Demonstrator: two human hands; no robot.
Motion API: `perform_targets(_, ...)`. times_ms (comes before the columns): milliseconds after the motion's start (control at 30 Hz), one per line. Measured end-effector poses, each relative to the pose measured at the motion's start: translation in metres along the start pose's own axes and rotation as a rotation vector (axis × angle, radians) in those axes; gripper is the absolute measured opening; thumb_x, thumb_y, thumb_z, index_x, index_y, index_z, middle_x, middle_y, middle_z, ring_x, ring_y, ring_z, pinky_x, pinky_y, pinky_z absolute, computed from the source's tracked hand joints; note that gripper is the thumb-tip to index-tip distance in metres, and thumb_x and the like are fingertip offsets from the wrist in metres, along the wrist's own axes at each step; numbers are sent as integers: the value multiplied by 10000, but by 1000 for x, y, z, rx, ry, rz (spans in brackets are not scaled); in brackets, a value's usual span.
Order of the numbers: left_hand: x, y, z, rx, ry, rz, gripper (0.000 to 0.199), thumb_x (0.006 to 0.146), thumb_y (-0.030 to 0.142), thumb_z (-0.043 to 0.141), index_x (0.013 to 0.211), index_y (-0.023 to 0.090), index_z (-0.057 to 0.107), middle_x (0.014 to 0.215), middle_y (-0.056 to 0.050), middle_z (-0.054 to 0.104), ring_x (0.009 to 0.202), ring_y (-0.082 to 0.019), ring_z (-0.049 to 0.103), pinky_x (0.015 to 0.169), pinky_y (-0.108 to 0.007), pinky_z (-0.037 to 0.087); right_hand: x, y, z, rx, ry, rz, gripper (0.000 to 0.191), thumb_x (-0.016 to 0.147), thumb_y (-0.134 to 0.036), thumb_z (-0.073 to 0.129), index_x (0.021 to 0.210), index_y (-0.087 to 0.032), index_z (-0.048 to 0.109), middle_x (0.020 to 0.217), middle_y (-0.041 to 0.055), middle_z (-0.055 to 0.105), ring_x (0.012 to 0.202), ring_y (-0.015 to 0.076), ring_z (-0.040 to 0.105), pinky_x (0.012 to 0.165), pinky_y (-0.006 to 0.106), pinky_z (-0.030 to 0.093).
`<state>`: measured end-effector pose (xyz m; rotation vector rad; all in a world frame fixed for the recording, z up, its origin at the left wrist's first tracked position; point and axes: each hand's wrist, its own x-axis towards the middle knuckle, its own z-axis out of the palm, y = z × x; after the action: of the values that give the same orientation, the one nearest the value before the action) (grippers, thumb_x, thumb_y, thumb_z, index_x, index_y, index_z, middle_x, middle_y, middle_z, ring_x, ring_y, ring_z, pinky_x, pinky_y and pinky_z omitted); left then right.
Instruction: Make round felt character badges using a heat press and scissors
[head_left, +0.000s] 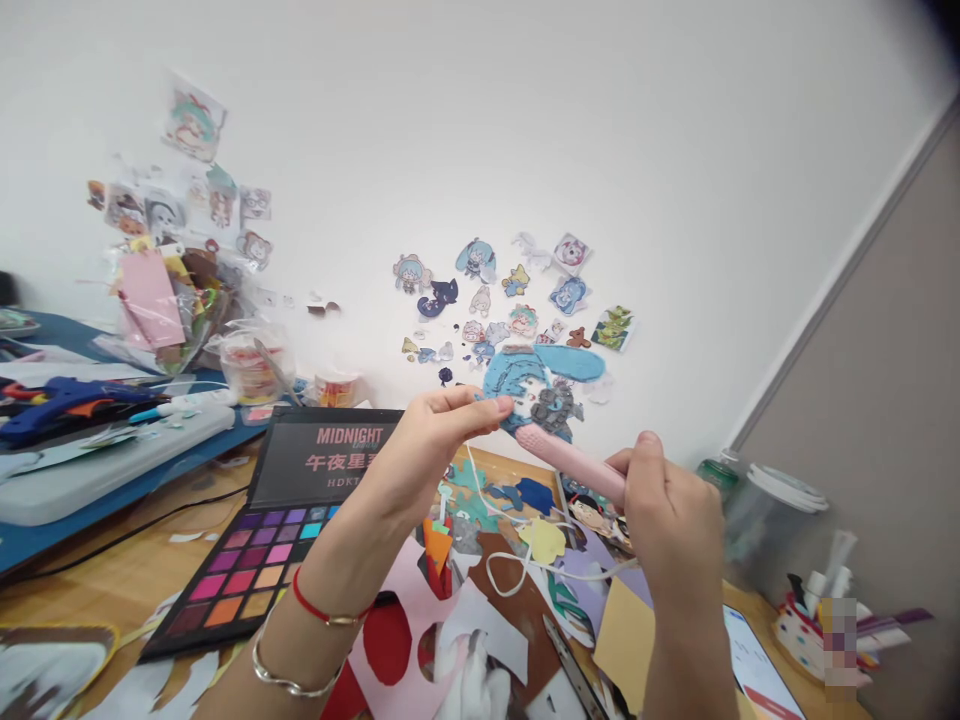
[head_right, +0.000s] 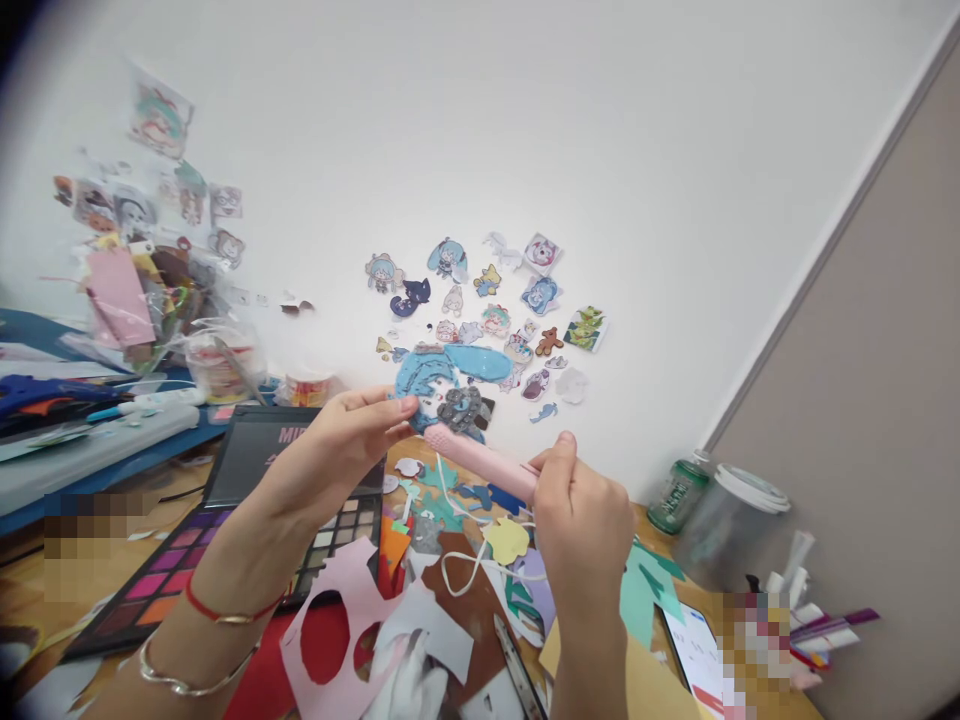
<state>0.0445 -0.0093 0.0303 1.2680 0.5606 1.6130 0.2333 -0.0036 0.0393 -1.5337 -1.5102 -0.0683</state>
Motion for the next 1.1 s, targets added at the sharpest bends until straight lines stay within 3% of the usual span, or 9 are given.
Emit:
perform_targets(333, -1, 3, 1, -26, -94, -42, 195, 745, 287, 668, 620, 160, 591, 704, -8, 552, 760, -152, 509, 856, -311, 357, -2, 0, -5, 35, 20, -31, 533, 876, -439, 291, 594, -211, 681, 489, 31, 595, 552, 199, 541, 545, 290, 346)
perform_targets(667, -4, 2, 2, 77, -52, 2, 237, 749, 320, 677, 630, 163, 545, 684, 7, 539, 751, -155, 512, 784, -302, 369, -3, -1, -9, 13, -3, -29, 510, 873, -415, 299, 561, -241, 663, 476, 6, 582, 557, 187, 524, 562, 287, 336)
perform_targets(867, -4, -1, 4, 70, -27, 33, 191, 779, 347, 660, 745, 169, 597, 736, -5, 546, 772, -147, 502, 748, -279, 369, -4, -3, -8, 26, 10, -38, 524, 880, -409, 302, 524, -228, 642, 477, 13, 586, 542, 178, 523, 551, 282, 340)
perform_targets(1100, -4, -1, 4, 67, -18, 29, 210, 763, 356, 674, 723, 161, 606, 735, -12, 562, 754, -143, 502, 710, -265, 369, -3, 0, -7, 18, 34, -48, 542, 886, -418, 286, 542, -224, 656, 492, 22, 603, 557, 190, 540, 551, 286, 340)
